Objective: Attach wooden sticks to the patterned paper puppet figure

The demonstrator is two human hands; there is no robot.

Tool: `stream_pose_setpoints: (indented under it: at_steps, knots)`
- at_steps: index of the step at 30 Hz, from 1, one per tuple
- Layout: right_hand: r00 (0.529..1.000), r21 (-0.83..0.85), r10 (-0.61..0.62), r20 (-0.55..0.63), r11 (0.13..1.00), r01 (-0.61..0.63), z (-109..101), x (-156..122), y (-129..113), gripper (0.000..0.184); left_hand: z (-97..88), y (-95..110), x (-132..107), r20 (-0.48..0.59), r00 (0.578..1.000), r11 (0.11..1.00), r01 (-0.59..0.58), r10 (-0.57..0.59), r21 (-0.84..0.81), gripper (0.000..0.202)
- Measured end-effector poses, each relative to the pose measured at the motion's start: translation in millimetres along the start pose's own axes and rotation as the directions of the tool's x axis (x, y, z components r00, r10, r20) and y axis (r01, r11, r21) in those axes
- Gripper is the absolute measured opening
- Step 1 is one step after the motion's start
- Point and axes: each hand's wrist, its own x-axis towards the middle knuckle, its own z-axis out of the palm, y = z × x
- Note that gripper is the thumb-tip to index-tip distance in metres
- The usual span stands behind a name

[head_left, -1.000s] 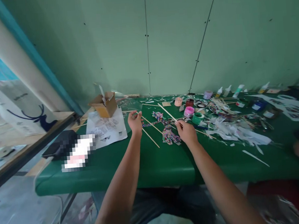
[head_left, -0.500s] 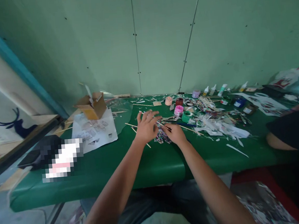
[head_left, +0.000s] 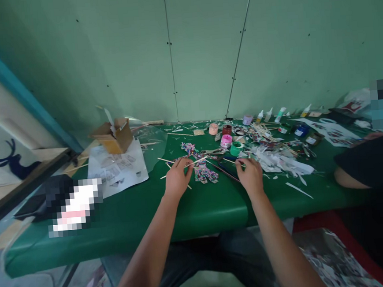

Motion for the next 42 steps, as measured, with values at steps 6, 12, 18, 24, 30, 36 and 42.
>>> stream_pose_setpoints:
  at_steps: [6, 12, 18, 24, 30, 36, 42]
  knots:
    - [0.931, 0.068, -0.322, 0.173, 0.947, 0.314, -2, -7, -24, 0.025, 0.1, -1, -3, -0.018, 1.000, 0.998, -0.019, 0.018, -0.058, 0.009]
    - [0.914, -0.109, -0.296, 0.279, 0.936, 0.336, 2, -12, -31, 0.015, -0.3, 6, -9, 0.062, 0.996, 0.998, -0.054, 0.056, -0.033, 0.017]
    - [0.916, -0.156, -0.270, 0.298, 0.933, 0.325, 1, -13, -32, 0.013, -9.2, 33, -33, 0.131, 0.990, 0.998, -0.050, 0.053, -0.028, 0.012]
    - [0.923, -0.120, -0.229, 0.309, 0.954, 0.276, 0, -12, -34, 0.011, -0.1, 60, -65, 0.268, 0.964, 0.998, -0.011, -0.007, 0.066, 0.010]
    - [0.945, 0.022, -0.174, 0.275, 0.984, 0.175, 0, -9, -29, 0.006, 6.7, 67, -75, 0.257, 0.963, 0.991, 0.050, -0.080, 0.123, 0.013]
    - [0.987, 0.050, -0.035, 0.155, 0.998, 0.028, -27, -14, -37, 0.024, 5.3, 66, -74, 0.276, 0.958, 0.989, 0.042, -0.080, 0.141, 0.016]
    - [0.930, 0.025, -0.107, 0.351, 0.994, 0.105, -83, -68, -54, 0.037, 18.1, 74, -74, 0.271, 0.958, 0.982, 0.043, -0.092, 0.182, 0.013]
